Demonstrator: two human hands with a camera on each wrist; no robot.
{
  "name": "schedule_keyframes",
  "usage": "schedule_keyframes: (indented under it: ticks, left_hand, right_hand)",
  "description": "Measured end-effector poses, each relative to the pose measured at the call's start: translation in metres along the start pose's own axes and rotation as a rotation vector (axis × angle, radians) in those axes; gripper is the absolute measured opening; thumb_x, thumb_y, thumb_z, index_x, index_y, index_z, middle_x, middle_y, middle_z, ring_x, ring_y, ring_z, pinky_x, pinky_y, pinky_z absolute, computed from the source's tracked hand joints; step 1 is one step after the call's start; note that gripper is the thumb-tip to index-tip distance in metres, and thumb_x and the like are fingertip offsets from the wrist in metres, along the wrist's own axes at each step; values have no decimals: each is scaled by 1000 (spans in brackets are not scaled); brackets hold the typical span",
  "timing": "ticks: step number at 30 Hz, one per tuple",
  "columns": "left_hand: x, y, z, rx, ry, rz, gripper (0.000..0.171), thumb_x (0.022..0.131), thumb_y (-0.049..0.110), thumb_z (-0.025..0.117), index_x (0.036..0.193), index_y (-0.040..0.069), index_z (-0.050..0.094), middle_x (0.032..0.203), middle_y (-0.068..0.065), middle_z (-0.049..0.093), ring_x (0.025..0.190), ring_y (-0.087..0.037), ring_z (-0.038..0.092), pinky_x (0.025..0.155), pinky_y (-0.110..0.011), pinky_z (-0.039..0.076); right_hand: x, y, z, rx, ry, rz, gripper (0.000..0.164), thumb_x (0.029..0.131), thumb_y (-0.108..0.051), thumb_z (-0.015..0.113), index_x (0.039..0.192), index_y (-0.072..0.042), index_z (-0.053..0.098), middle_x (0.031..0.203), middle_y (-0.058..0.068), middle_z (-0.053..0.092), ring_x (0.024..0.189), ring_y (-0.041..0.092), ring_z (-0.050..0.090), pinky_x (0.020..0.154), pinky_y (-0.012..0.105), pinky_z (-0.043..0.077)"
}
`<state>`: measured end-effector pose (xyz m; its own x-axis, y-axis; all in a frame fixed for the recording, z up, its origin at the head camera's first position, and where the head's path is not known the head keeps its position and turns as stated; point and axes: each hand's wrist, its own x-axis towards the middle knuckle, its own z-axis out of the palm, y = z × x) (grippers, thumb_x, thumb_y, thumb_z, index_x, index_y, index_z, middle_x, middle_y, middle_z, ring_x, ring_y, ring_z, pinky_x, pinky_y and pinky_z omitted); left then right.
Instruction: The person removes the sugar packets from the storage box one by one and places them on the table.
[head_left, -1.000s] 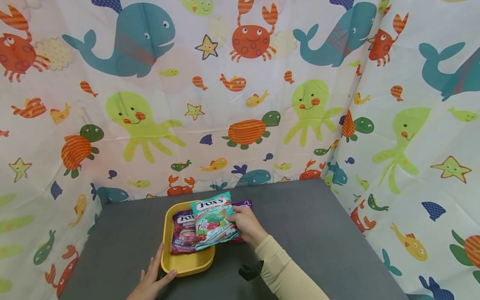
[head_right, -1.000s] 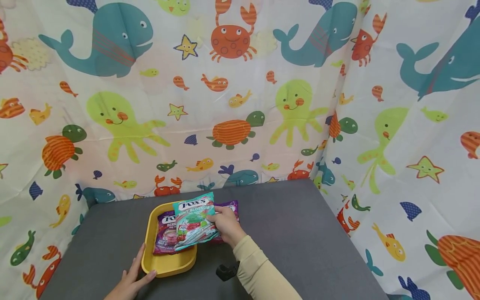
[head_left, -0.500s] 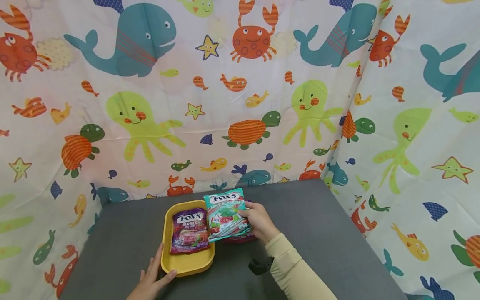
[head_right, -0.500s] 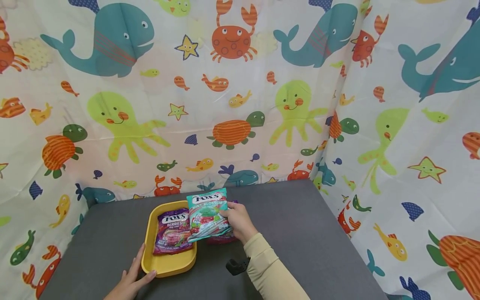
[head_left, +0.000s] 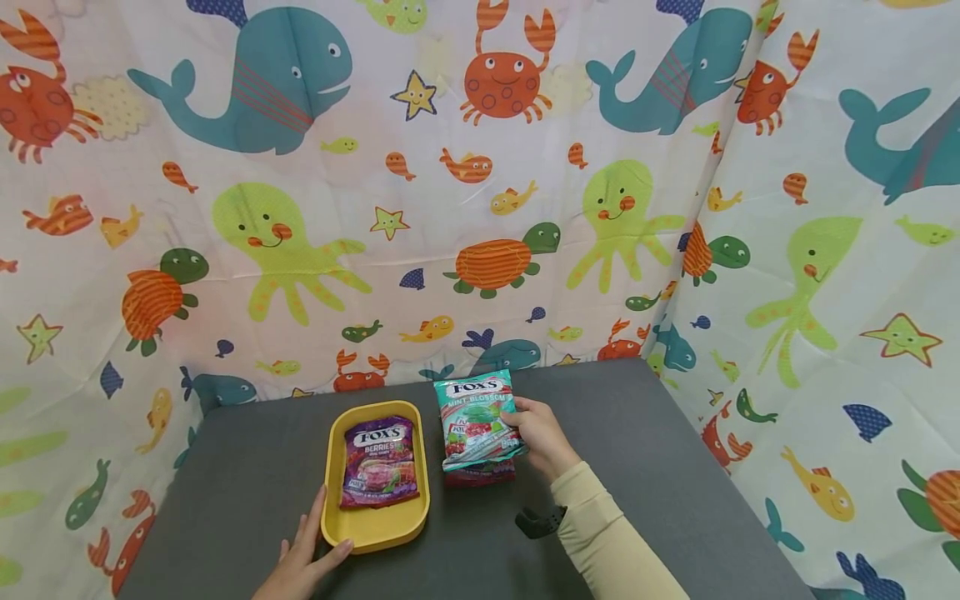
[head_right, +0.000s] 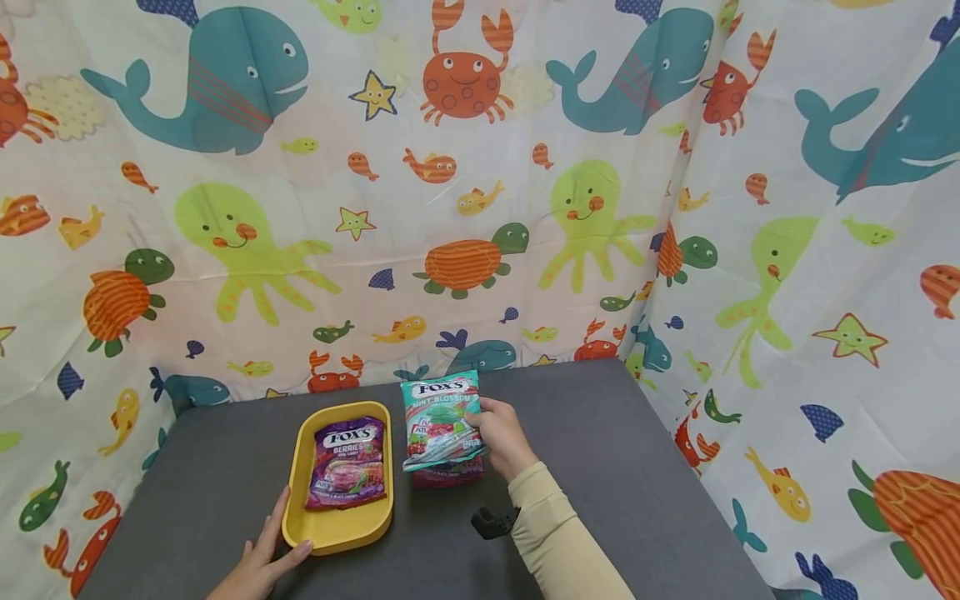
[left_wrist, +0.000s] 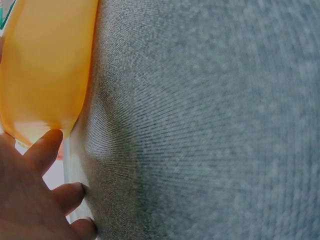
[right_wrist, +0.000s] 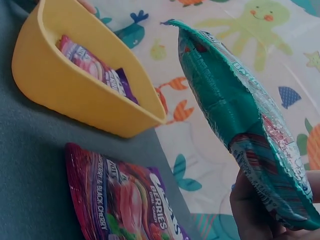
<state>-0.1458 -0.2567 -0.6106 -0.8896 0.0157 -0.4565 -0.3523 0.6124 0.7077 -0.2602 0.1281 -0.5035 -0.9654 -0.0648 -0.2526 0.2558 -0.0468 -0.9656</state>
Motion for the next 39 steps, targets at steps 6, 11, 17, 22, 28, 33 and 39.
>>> schedule_keyframes:
  ticks: [6,11,17,22,28,33,39]
  left_hand:
    - [1,1,-1,1,-7,2,110,92,67,58,161,26,-17,165,-31,-3,145,-61,-16,101,-80,-22]
    - [2,0,-2,2,-4,1,110,92,67,58,161,27,-17,165,-31,-3,145,-61,-15,101,-80,-22]
    - [3,-1,-3,5,2,-4,110,91,67,59,161,27,-16,165,-31,-2,145,-61,-15,101,-81,-22]
    - [2,0,-2,5,2,-6,110,92,66,59,161,27,-17,165,-31,-3,144,-62,-15,101,-81,-21]
    - [2,1,-2,-6,2,-7,110,92,66,59,161,26,-17,164,-31,-3,144,-62,-16,100,-81,-22]
    - [3,-1,-1,-4,1,-12,111,91,66,60,161,26,-17,165,-30,-3,144,-62,-15,100,-82,-20]
    - [2,0,-1,-5,-2,-13,111,91,66,59,161,27,-17,165,-30,-3,144,-62,-15,100,-82,-21]
  right_hand:
    - [6,2,-13,18,59,14,46,102,-14,59,144,1,48,115,19,65,83,19,69,69,30,58]
    - [10,4,-25,8,93,25,45,102,-14,59,144,-2,48,117,19,64,83,19,69,69,30,58]
    - [16,4,-40,-20,118,29,48,102,-16,59,147,-6,47,118,19,63,84,19,68,70,31,57]
    - [23,8,-53,-31,146,36,47,103,-17,58,148,-10,46,121,18,61,85,19,67,71,30,57]
    - [30,18,-67,-33,160,52,49,104,-19,57,150,-13,44,122,18,62,84,18,68,71,30,57]
    - [33,27,-78,-21,172,69,49,105,-19,55,152,-12,42,125,18,60,85,18,67,71,30,57]
    - [39,37,-91,-20,183,82,51,106,-19,53,154,-13,39,131,19,56,89,18,65,73,29,55]
